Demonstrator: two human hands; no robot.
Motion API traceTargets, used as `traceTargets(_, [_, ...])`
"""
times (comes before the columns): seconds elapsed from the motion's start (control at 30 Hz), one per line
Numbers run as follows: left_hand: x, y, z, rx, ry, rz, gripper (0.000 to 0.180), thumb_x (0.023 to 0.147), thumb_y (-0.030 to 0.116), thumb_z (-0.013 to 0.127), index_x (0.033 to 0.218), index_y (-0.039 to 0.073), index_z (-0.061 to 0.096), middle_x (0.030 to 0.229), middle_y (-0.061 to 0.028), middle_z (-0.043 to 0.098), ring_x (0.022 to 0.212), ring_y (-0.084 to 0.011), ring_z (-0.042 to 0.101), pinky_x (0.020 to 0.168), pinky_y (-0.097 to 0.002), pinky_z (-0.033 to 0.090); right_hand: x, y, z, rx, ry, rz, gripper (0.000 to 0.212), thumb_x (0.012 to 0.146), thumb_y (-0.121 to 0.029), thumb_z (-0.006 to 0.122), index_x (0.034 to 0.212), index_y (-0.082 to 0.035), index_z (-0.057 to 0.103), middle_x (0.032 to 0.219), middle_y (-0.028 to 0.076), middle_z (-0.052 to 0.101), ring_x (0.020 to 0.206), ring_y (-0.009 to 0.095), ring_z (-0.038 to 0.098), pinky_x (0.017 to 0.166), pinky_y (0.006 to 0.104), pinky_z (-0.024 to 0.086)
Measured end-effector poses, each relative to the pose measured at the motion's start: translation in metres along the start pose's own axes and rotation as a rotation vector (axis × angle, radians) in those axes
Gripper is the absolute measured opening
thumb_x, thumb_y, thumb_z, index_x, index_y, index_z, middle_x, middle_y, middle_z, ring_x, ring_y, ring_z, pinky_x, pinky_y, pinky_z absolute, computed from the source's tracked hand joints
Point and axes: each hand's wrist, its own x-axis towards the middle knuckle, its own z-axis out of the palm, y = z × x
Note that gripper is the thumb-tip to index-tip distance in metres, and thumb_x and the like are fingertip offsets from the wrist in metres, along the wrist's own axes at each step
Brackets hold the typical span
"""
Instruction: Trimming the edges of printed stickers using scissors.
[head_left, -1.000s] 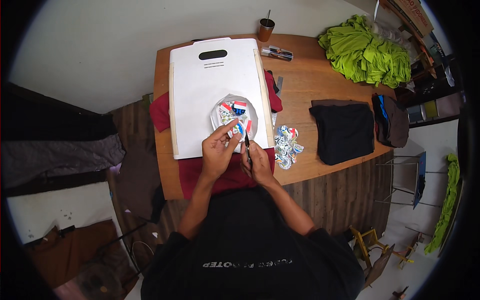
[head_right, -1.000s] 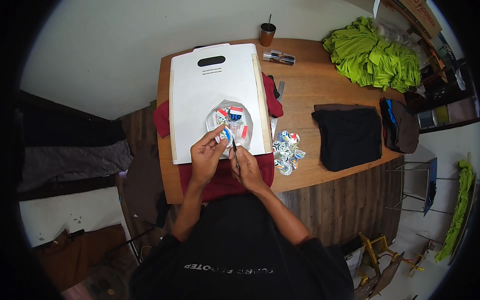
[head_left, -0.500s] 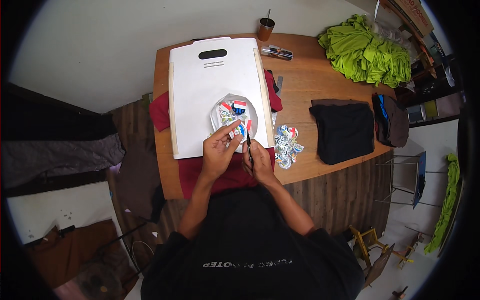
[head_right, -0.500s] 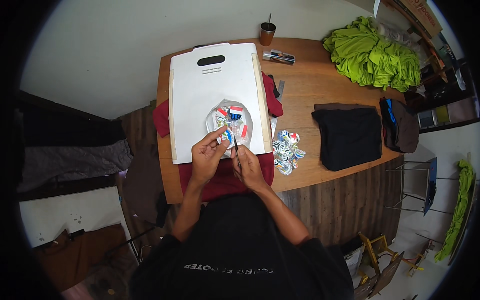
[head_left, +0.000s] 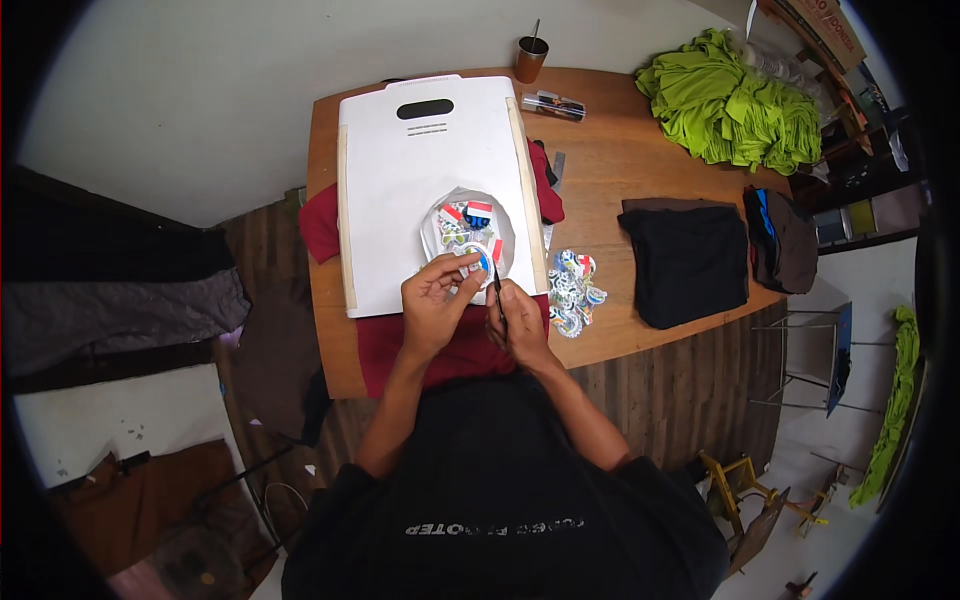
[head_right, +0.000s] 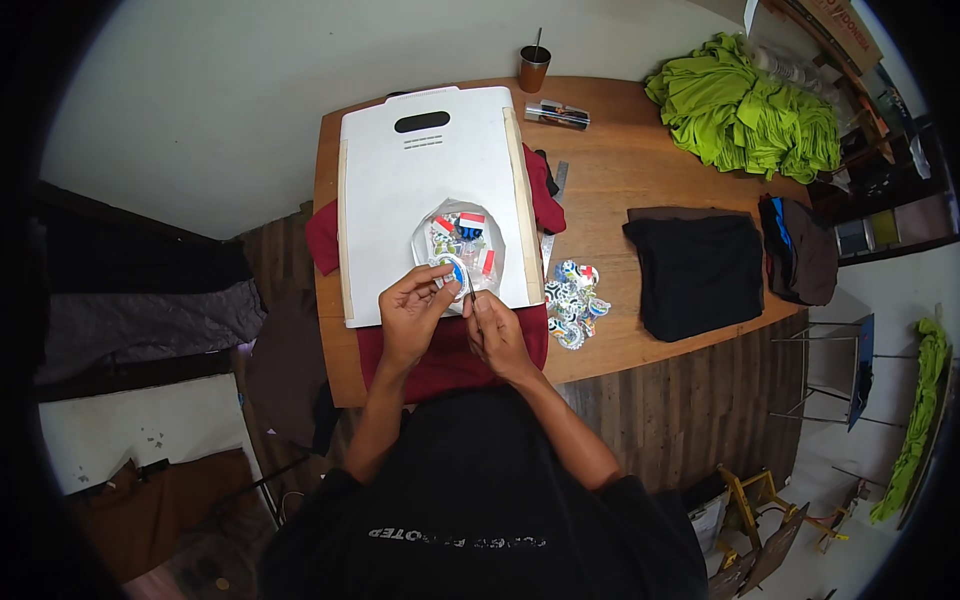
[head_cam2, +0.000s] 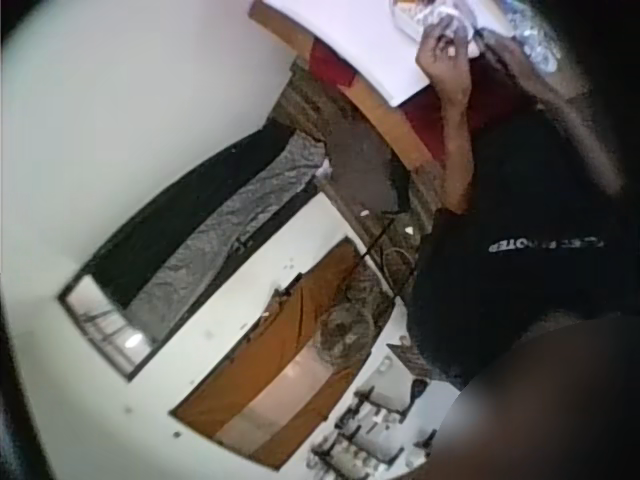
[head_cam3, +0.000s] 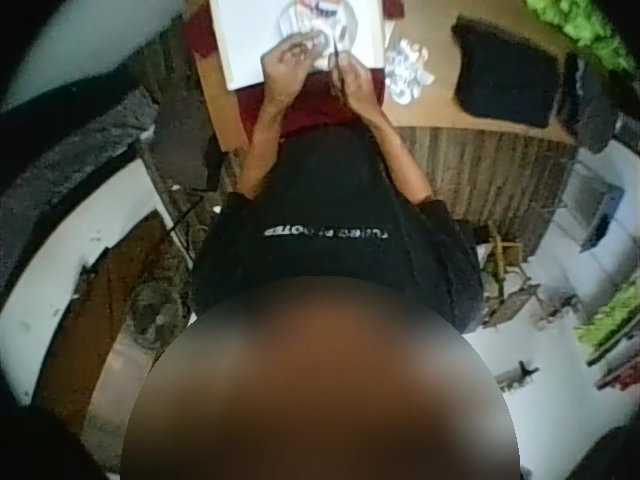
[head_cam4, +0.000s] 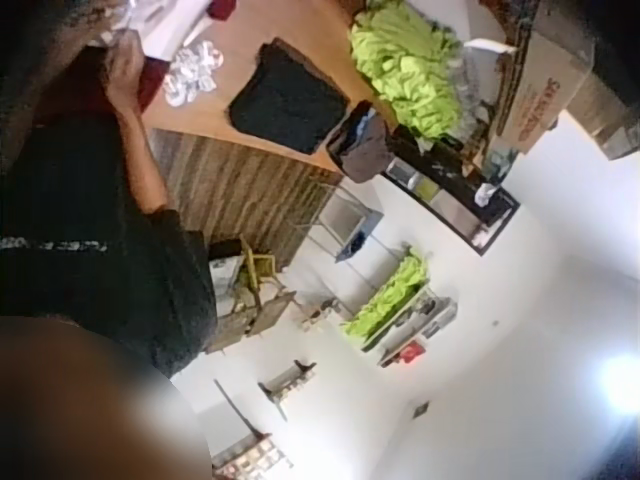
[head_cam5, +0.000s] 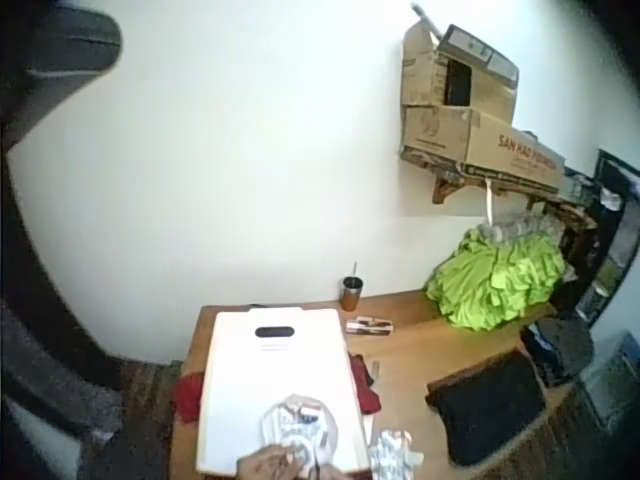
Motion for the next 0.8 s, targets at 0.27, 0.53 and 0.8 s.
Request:
traceTargets(0.27, [0.002,0.003,0.001,-0.035,0.021,-0.071,0.033,0.09,-0.009,0.063,0.123,-0.009,0.06,0.107,-0.0112,0.064,0.094,-0.0124,0.064,0.08,-0.0233,0.053,0.0,-0.002,0.003,0.004,-0.012,-0.01,0.033,0.108,-0.035,0.034,0.096,-0.007,0.047,0.056,-0.004,0.034,0.043,0.005,0.028,0.041,0.0214,0.027])
traceTargets(0.53, [0.004,0.015,0.009,-0.051,-0.036,-0.014,0.039,0.091,-0.01,0.06,0.129,-0.011,0.055,0.111,-0.0132,0.062,0.094,-0.0143,0.064,0.081,-0.0252,0.055,0.001,-0.005,0.003,0.005,-0.008,-0.004,0.034,0.108,-0.035,0.034,0.096,-0.007,0.048,0.056,-0.004,0.033,0.043,0.005,0.026,0.041,0.0217,0.026])
traceTargets(0.8, [0.003,0.015,0.007,-0.082,-0.038,-0.06,0.04,0.091,-0.011,0.06,0.13,-0.011,0.053,0.113,-0.0133,0.062,0.095,-0.0145,0.064,0.084,-0.025,0.053,0.001,-0.005,0.004,0.028,0.007,0.009,0.035,0.108,-0.036,0.034,0.097,-0.006,0.049,0.056,-0.004,0.033,0.043,0.005,0.026,0.041,0.0215,0.026])
